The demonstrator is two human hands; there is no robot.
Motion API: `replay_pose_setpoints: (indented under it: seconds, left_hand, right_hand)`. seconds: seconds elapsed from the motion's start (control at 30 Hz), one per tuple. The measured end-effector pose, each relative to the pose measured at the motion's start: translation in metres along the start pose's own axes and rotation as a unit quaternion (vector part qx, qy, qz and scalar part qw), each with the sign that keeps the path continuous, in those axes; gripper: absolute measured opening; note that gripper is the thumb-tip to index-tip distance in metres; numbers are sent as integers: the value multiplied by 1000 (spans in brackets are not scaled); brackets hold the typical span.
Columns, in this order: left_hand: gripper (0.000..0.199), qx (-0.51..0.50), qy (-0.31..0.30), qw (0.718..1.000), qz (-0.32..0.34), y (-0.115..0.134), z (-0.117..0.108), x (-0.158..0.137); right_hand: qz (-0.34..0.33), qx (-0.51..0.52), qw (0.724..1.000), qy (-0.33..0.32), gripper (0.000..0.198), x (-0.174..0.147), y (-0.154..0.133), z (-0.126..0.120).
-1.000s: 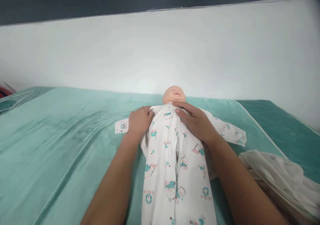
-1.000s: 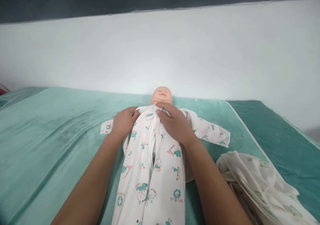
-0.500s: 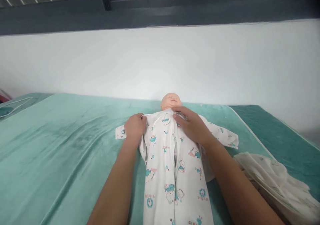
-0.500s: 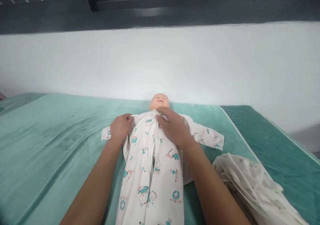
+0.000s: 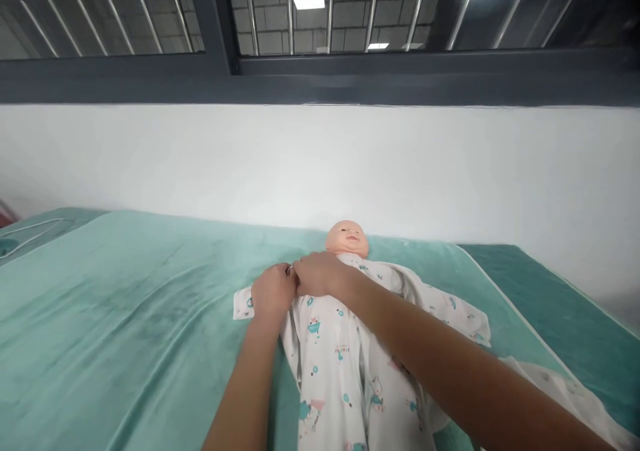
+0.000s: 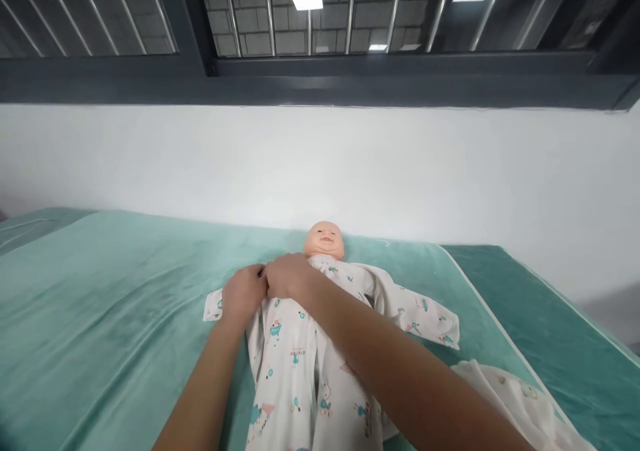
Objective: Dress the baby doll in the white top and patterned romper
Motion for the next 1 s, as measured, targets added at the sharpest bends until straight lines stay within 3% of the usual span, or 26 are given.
replay_pose_setpoints:
  seconds: [0.13, 0.33, 0.57, 0.83, 0.93, 1.0]
  left_hand:
    - [42, 8, -11, 1000, 8, 2, 0, 0]
    - [32, -12, -8, 1000, 9, 1, -4, -2]
    - [32, -46, 13, 999, -19, -15, -16, -1]
    - [32, -32, -52, 996, -62, -36, -2, 1]
    - [36, -28, -63, 997, -35, -36, -1, 1]
    - [39, -20, -66, 997, 23, -28, -3, 1]
  right_hand:
    - [-15, 18, 999, -36, 26, 6, 4, 5]
    - [-56, 53, 996, -37, 47, -4, 12, -5]
    - [-4, 54, 999, -6, 15, -21, 36, -18]
    - [69, 15, 995, 74, 10, -47, 63, -38]
    - [71, 31, 993, 83, 9, -49, 60, -40]
    - [72, 38, 993, 84, 9, -47, 58, -39]
Point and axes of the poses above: each hand's wrist, its own x-axis towards the middle knuckle, its own z-axis out of the palm, y = z × x, the point moved 9 cm from there along x, towards the middle knuckle, and after that the axes turned 3 degrees about x, right-handed, at the moved point
